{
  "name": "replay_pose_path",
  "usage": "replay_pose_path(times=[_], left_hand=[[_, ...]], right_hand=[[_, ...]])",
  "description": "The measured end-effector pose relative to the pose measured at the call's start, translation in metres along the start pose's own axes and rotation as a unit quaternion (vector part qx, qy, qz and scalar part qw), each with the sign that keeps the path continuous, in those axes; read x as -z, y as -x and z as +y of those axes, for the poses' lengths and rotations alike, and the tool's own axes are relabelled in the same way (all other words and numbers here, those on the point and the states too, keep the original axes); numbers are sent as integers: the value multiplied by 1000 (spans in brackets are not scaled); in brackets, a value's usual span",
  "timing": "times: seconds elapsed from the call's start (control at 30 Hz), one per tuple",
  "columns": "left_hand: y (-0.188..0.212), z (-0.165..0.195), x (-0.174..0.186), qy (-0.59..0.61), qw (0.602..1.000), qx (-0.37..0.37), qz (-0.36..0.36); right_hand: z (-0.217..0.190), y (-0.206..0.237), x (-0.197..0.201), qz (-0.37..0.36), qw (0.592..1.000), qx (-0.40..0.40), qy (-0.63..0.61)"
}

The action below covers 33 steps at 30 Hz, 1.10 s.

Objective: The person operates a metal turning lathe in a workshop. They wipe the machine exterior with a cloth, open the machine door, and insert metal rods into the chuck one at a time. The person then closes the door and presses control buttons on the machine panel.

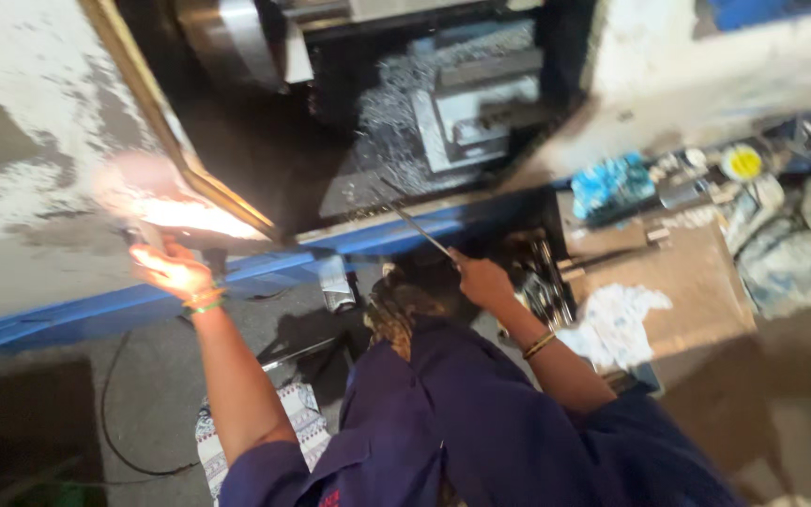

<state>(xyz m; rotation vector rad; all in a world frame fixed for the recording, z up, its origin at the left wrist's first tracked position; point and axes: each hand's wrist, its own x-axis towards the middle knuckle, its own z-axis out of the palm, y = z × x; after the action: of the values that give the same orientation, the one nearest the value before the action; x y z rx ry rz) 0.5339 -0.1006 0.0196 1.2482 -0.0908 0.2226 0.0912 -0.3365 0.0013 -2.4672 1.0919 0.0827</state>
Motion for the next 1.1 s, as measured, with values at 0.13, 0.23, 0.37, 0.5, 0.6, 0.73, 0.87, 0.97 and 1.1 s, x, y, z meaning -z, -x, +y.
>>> replay_pose_path(times=[0.13, 0.23, 0.37, 0.5, 0.6, 0.73, 0.87, 0.97, 1.1], left_hand=[[6, 19, 2, -72, 991, -91, -71], [13, 27, -1, -14, 997, -42, -59], [15, 34, -8, -35, 996, -55, -56], [17, 41, -13, 2, 999, -15, -30], [25, 51, -19, 2, 998, -42, -55], [39, 75, -32, 0, 998, -14, -58], [55, 99, -45, 16, 999, 14, -36], [65, 112, -52, 22, 997, -6, -68], [73, 121, -62, 91, 992, 20, -90]], right_hand=[[32, 86, 67, -73, 994, -72, -46], [75, 178, 138, -59, 998, -38, 3], [126, 318, 200, -109, 950, -279, 88], [185, 372, 175, -25, 865, -492, 98], [237, 338, 123, 100, 834, -536, 84], [268, 264, 53, 290, 803, -511, -102], [266, 198, 19, 410, 788, -439, -134], [261, 177, 23, 367, 840, -370, -153], [264, 170, 41, 299, 909, -290, -31]])
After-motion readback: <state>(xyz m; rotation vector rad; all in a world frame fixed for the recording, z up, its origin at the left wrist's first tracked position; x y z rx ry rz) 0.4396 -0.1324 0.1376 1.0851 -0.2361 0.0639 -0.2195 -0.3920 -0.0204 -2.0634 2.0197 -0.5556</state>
